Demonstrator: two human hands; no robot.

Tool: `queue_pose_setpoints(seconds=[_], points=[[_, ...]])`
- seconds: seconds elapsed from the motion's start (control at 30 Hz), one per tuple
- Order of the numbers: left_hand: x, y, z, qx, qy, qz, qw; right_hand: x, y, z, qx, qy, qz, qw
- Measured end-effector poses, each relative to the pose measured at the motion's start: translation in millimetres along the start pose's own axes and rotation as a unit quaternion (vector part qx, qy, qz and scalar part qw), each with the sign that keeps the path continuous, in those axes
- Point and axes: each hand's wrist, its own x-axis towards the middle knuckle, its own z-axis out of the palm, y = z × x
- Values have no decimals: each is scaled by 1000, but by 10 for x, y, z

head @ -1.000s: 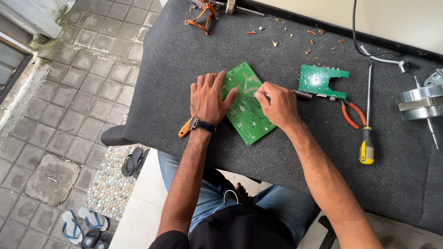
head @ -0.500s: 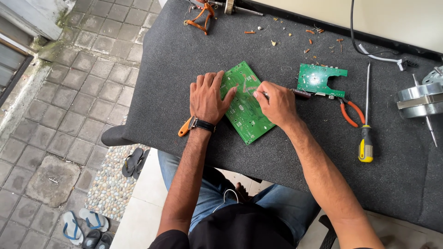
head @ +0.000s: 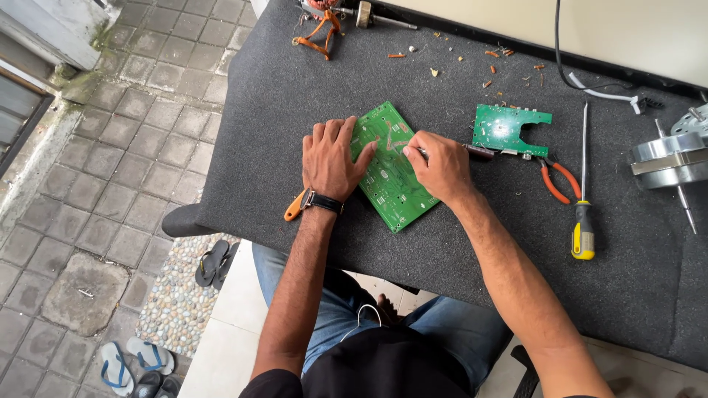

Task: Cleaning a circuit board using a small brush and cleaning agent

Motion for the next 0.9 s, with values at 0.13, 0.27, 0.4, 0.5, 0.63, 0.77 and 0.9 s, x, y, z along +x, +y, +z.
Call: queue_pose_setpoints(seconds=[0.13,0.27,0.4,0.5,0.63,0.77,0.9], points=[[-6,-6,2,1,9,2,1000,-15,-53,-25,8,-9,-13,1000],[6,-16,19,5,15,5,1000,-4,-23,1,-6,3,-11,1000],[-12,-11,31,7,17,4,1000,-28,-3,-16,6,-1,-19,1000],[-4,-12,17,4,15,4,1000,-8,21,40,-8,7,-4,1000],[16,-14,2,5,17,4,1000,2,-30,-8,1,-5,-17,1000],[11,-5,6,5,8,2,1000,0,10,23,-7,9,-2,1000],[-1,7,-30,2,8,4,1000,-21,-57,-23,5,-1,-13,1000]])
